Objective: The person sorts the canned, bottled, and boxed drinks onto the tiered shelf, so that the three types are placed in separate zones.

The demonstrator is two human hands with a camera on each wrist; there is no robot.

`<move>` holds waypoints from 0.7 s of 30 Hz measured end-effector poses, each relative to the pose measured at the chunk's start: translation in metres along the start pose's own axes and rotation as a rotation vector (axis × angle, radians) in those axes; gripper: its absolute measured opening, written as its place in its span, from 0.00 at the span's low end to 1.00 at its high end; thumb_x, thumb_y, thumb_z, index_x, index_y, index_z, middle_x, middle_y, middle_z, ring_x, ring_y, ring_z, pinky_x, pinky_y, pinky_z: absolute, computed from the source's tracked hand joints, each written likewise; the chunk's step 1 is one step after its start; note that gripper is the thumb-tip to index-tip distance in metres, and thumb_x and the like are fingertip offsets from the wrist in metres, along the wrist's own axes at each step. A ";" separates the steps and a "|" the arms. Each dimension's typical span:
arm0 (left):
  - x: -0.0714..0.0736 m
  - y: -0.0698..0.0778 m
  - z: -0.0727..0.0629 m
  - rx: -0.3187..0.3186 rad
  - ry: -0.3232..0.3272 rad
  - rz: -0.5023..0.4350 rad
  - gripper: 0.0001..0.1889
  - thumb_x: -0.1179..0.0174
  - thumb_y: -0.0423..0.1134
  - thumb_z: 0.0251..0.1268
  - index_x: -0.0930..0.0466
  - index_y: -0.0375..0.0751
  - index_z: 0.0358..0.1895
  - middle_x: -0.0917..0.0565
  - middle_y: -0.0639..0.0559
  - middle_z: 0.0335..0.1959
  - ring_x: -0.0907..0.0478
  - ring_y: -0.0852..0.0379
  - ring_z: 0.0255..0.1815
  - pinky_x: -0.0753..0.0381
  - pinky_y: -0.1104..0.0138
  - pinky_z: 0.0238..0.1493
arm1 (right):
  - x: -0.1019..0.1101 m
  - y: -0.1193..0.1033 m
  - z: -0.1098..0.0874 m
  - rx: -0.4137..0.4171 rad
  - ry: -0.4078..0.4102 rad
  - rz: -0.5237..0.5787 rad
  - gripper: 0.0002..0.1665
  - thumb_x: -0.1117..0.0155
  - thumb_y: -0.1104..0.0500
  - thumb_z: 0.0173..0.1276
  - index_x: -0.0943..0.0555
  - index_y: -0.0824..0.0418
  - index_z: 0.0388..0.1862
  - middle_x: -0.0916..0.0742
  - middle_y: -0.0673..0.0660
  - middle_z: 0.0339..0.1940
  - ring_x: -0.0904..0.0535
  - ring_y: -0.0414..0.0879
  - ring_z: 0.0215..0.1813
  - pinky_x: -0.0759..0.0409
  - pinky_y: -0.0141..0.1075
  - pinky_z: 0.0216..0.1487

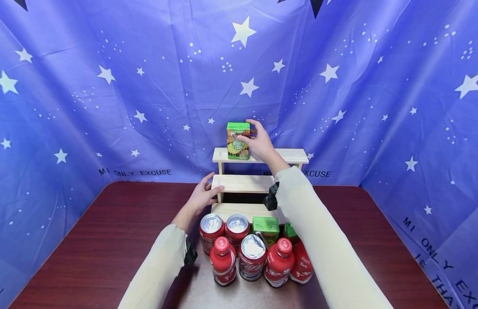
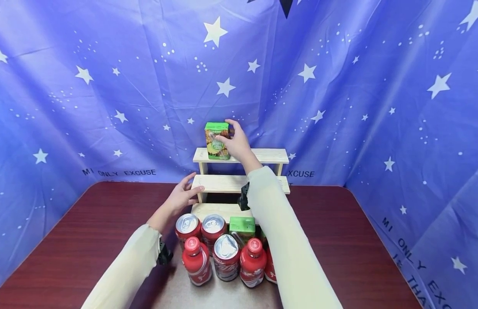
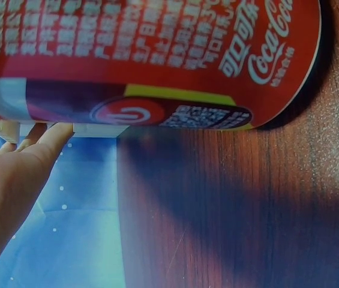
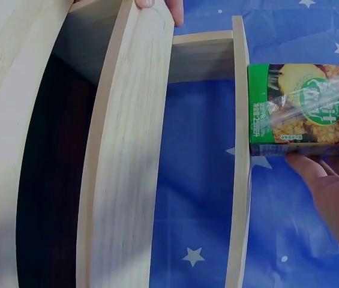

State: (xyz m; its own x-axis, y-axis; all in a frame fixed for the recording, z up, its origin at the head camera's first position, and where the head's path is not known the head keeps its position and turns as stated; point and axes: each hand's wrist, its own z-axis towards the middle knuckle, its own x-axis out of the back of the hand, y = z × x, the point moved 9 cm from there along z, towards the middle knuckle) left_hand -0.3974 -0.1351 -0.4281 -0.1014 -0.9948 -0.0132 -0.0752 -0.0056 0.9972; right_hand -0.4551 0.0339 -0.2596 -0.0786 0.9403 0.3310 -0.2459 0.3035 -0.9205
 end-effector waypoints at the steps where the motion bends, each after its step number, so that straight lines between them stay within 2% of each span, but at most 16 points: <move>1: 0.000 0.000 0.000 -0.002 0.000 0.001 0.38 0.44 0.32 0.64 0.54 0.46 0.74 0.35 0.35 0.67 0.32 0.41 0.63 0.30 0.42 0.57 | 0.000 0.000 0.000 -0.001 -0.006 0.002 0.39 0.36 0.54 0.63 0.41 0.48 0.71 0.33 0.59 0.69 0.32 0.54 0.67 0.27 0.45 0.62; 6: -0.001 0.001 -0.001 -0.001 -0.001 -0.005 0.38 0.44 0.32 0.64 0.54 0.46 0.74 0.35 0.35 0.67 0.33 0.40 0.63 0.30 0.41 0.57 | 0.001 -0.001 -0.001 0.001 -0.024 0.001 0.39 0.36 0.55 0.63 0.42 0.49 0.71 0.34 0.60 0.69 0.31 0.56 0.66 0.27 0.44 0.62; 13: -0.003 0.003 -0.001 -0.008 -0.014 -0.002 0.39 0.44 0.31 0.64 0.54 0.46 0.74 0.35 0.34 0.67 0.34 0.39 0.64 0.30 0.40 0.56 | 0.006 -0.005 -0.003 0.032 -0.047 -0.074 0.43 0.37 0.56 0.64 0.46 0.48 0.74 0.35 0.62 0.70 0.33 0.56 0.67 0.30 0.44 0.65; 21: 0.000 0.000 0.000 0.003 0.002 0.007 0.38 0.43 0.33 0.64 0.54 0.47 0.74 0.36 0.35 0.68 0.34 0.38 0.65 0.30 0.41 0.57 | 0.017 -0.015 -0.005 0.052 -0.011 -0.125 0.37 0.38 0.51 0.65 0.39 0.49 0.71 0.29 0.60 0.65 0.33 0.51 0.66 0.26 0.46 0.61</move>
State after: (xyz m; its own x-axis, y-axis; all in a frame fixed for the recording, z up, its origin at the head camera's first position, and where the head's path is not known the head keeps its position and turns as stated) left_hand -0.3971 -0.1353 -0.4283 -0.1000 -0.9950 -0.0059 -0.0772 0.0019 0.9970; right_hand -0.4478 0.0457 -0.2411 -0.0551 0.8940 0.4448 -0.3040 0.4093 -0.8603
